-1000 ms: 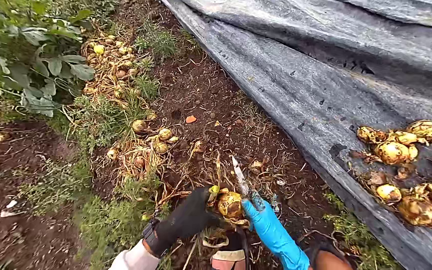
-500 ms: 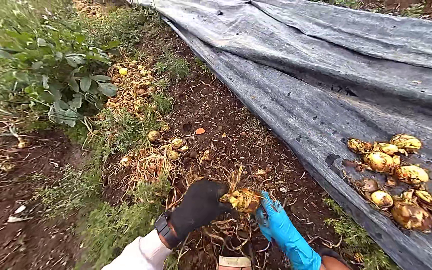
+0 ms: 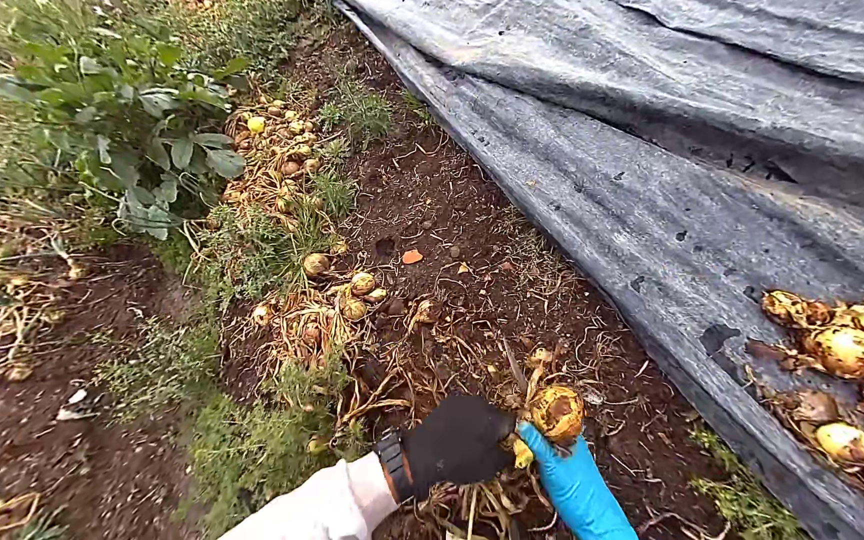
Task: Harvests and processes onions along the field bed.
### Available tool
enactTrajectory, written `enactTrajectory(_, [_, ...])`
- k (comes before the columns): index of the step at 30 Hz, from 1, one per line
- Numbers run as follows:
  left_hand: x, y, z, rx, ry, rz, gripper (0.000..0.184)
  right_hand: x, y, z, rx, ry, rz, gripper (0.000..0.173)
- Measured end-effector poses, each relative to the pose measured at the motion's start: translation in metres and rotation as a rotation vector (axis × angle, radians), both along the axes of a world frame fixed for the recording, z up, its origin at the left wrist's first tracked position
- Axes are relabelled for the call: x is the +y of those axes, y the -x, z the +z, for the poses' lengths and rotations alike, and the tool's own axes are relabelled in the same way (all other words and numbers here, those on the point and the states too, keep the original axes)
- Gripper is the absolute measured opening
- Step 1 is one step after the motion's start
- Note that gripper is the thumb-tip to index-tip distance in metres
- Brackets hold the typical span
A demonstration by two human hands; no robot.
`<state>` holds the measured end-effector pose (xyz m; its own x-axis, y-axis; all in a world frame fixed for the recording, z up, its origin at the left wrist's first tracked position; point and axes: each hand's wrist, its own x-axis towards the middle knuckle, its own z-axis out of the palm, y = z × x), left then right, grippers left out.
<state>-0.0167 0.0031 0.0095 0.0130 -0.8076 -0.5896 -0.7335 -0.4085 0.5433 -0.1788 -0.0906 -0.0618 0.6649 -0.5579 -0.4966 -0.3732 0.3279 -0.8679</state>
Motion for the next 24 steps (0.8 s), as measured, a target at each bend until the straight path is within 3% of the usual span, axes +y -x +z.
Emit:
enactTrajectory(2, [-0.018, -0.019, -0.009, -0.145, 0.085, -0.044, 0.019, -0.012, 0.004, -0.003, -0.015, 0.102, 0.041, 0.074])
enactTrajectory(4, [-0.034, -0.055, -0.013, -0.344, -0.014, 0.122, 0.021, -0.032, 0.012, 0.003, -0.097, 0.112, -0.044, 0.067])
enactTrajectory(6, [-0.029, -0.108, -0.029, -0.536, -0.216, 0.441, 0.026, -0.062, 0.020, 0.011, -0.109, 0.095, -0.334, 0.035])
enactTrajectory(7, [-0.021, -0.130, -0.036, -0.611, -0.283, 0.543, 0.031, -0.080, 0.020, 0.012, -0.089, 0.103, -0.501, 0.031])
enactTrajectory(9, [-0.002, -0.147, -0.054, -0.643, -0.402, 0.650, 0.047, -0.107, 0.023, 0.008, 0.011, 0.096, -0.690, 0.047])
enactTrajectory(12, [0.015, -0.148, -0.085, -0.518, -0.457, 0.741, 0.067, -0.090, 0.013, 0.000, 0.096, -0.006, -0.584, 0.049])
enactTrajectory(14, [0.017, -0.126, -0.080, -0.397, -0.386, 0.751, 0.068, -0.063, 0.004, -0.005, 0.111, 0.004, -0.398, 0.040])
enactTrajectory(17, [0.014, -0.064, -0.034, -0.126, -0.140, 0.584, 0.054, -0.039, 0.000, -0.006, 0.166, -0.043, -0.163, 0.047])
enactTrajectory(21, [0.006, -0.014, 0.024, 0.002, 0.031, 0.212, 0.056, -0.023, 0.004, 0.007, 0.041, -0.117, 0.011, 0.052])
enactTrajectory(24, [0.012, -0.021, 0.049, 0.297, -0.050, 0.334, 0.050, -0.021, 0.008, 0.027, -0.091, -0.142, 0.048, 0.055])
